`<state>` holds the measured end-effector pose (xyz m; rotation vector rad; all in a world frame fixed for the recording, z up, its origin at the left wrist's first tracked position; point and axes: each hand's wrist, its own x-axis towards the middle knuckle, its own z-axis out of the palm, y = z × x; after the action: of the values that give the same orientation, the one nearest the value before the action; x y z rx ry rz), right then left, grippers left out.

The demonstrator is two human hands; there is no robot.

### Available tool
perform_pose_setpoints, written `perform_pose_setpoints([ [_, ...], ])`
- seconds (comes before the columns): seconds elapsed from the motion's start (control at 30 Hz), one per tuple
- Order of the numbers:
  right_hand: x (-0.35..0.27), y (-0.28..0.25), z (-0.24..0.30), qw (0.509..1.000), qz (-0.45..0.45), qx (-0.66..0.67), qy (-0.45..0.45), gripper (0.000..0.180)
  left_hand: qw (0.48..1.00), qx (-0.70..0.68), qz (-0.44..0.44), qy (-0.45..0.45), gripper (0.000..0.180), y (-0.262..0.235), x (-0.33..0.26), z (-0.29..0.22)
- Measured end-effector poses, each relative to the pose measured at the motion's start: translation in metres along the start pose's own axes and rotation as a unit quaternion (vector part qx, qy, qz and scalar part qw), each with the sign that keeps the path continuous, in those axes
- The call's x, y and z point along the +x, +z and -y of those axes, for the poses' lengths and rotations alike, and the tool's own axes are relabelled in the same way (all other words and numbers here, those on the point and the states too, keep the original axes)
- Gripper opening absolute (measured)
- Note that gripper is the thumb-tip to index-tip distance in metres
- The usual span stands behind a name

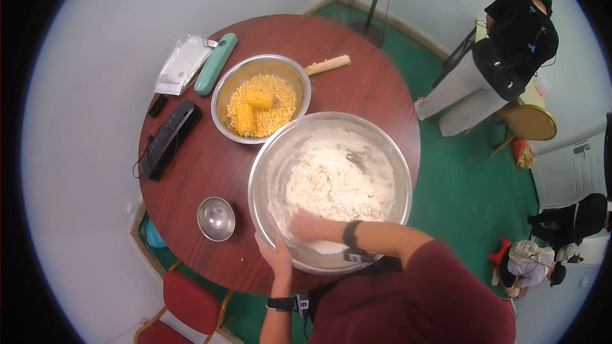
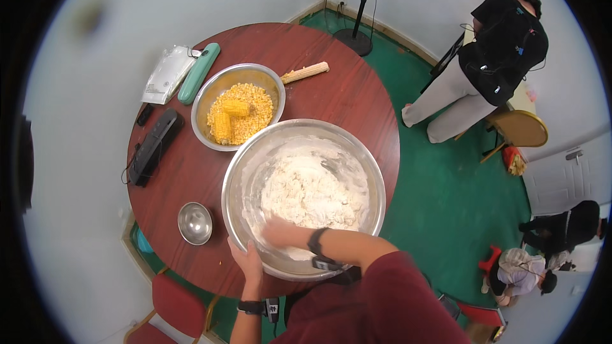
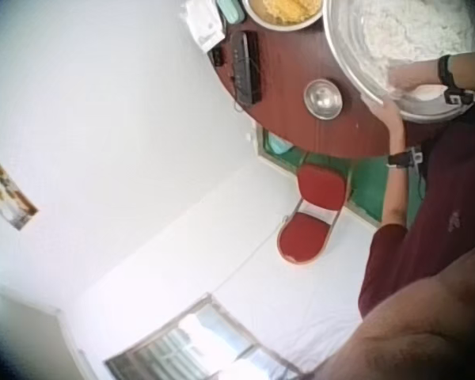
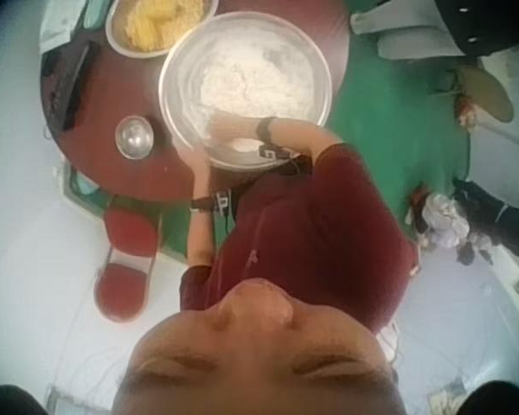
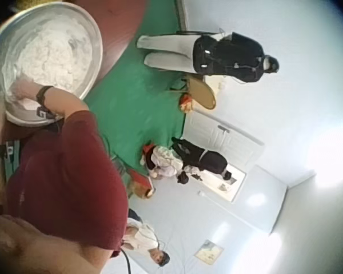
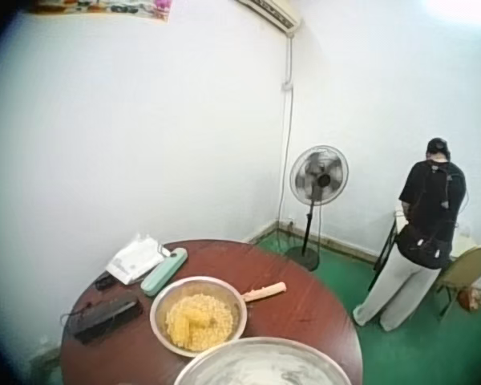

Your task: The person mixes flour and water in a bowl by hand, then carries the bowl to a table and adds more water from a small bowl while continuing to mix the dough.

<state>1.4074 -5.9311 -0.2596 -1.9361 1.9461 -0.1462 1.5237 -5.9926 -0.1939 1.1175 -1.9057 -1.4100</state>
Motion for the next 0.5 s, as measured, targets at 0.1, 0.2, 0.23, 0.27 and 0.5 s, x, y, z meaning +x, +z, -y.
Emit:
perform_pose_setpoints([
  [0.1,-0.042,-0.009,0.006,0.996,0.062,0.006,-0.06,0.019,1.0,0.008,-0.007,-0.002,0.04,-0.002,-0.001,0.001],
  [0.2,-0.035,-0.028,-0.018,0.996,0.069,0.049,-0.033,0.021,1.0,-0.002,-0.007,0.004,0.04,-0.002,-0.002,0.007],
  [0.23,-0.025,-0.038,-0.033,0.998,0.011,0.042,-0.035,0.022,1.0,-0.007,0.001,0.005,0.04,-0.004,-0.003,0.008],
  [0.27,-0.012,-0.051,-0.05,0.998,-0.048,0.034,-0.036,0.022,1.0,-0.006,-0.006,0.001,0.04,-0.003,-0.003,0.006],
  [0.5,0.016,-0.051,-0.172,0.989,-0.101,-0.025,0.105,0.015,1.0,0.008,-0.028,-0.004,0.035,0.002,-0.006,-0.001],
])
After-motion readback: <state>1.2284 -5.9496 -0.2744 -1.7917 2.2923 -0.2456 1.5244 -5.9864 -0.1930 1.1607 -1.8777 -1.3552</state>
